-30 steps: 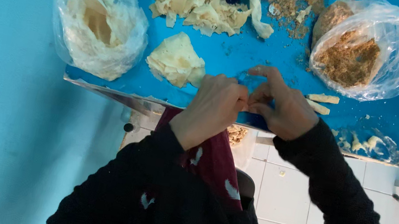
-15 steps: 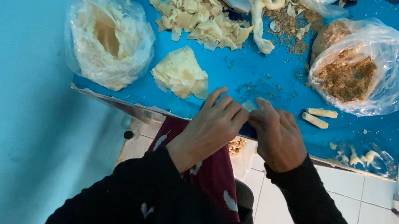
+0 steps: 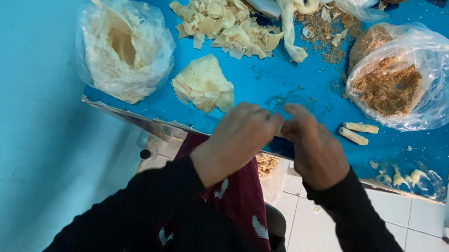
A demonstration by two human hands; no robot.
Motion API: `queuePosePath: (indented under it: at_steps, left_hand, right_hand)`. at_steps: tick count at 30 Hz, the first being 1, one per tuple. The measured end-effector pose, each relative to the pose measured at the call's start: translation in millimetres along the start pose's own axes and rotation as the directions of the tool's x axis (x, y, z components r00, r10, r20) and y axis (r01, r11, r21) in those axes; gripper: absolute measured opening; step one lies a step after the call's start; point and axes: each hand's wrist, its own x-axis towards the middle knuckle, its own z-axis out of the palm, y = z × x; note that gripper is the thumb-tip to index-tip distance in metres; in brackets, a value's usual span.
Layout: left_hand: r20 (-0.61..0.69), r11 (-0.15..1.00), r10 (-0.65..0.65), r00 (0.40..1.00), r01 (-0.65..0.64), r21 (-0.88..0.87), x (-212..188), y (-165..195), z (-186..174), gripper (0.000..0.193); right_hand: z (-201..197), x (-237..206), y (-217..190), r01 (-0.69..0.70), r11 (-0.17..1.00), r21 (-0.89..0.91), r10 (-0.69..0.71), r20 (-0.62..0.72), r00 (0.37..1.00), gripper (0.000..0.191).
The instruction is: The person takes flat square dough pieces from a blue work table, folds each piece over by hand, and places the folded pieces in a row beside a bag of brown filling. They repeat this folding cycle continuously, occasionally repositioning the dough stack.
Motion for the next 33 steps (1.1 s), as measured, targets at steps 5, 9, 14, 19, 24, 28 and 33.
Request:
queuePosePath:
  at_steps: [5, 9, 14, 19, 24, 28, 33]
  left_hand:
    - [-0.073, 0.966, 0.133, 0.988, -0.113, 0.234, -29.8, 6.3, -7.1, 0.01]
    - [-0.019, 0.921, 0.187, 0.982, -0.168, 0.35, -33.5, 5.1, -15.3, 0.012]
    - [-0.062, 0.955, 0.172, 0.983, -0.151, 0.256, -39.2, 12.2, -31.8, 0.013]
    - [0.05, 0.895, 0.114, 0.992, -0.125, 0.428, -53.7, 16.9, -43.1, 0.03]
    - [0.079, 0.877, 0.009, 0.997, -0.046, 0.478, -47.1, 15.1, -34.1, 0.046]
    - [-0.11, 0.952, -0.097, 0.989, 0.124, 0.279, -31.4, -5.3, -41.7, 0.068]
    - [-0.286, 0.893, -0.226, 0.931, 0.316, 0.322, -52.2, -42.2, -81.1, 0.042]
  right_hand:
    - [22.2, -9.7, -8.1, 0.141, 0.975, -0.171, -0.163, -0.121, 0.979, 0.049]
    - [23.4, -7.6, -10.2, 0.15, 0.973, -0.175, -0.166, -0.08, 0.983, 0.048]
    - [17.0, -10.0, -11.8, 0.057, 0.998, -0.021, -0.059, -0.061, 0.996, 0.051]
    - [25.5, -14.7, -29.3, 0.17, 0.905, -0.391, -0.233, -0.118, 0.965, 0.046]
    - [38.5, -13.4, -53.1, 0.063, 0.766, -0.64, -0.1, -0.022, 0.995, 0.062]
    - [30.2, 6.3, -48.1, 0.076, 0.735, -0.674, -0.072, 0.035, 0.997, 0.079]
    - [14.0, 25.1, -39.7, -0.047, 0.956, -0.289, 0.02, -0.096, 0.995, 0.073]
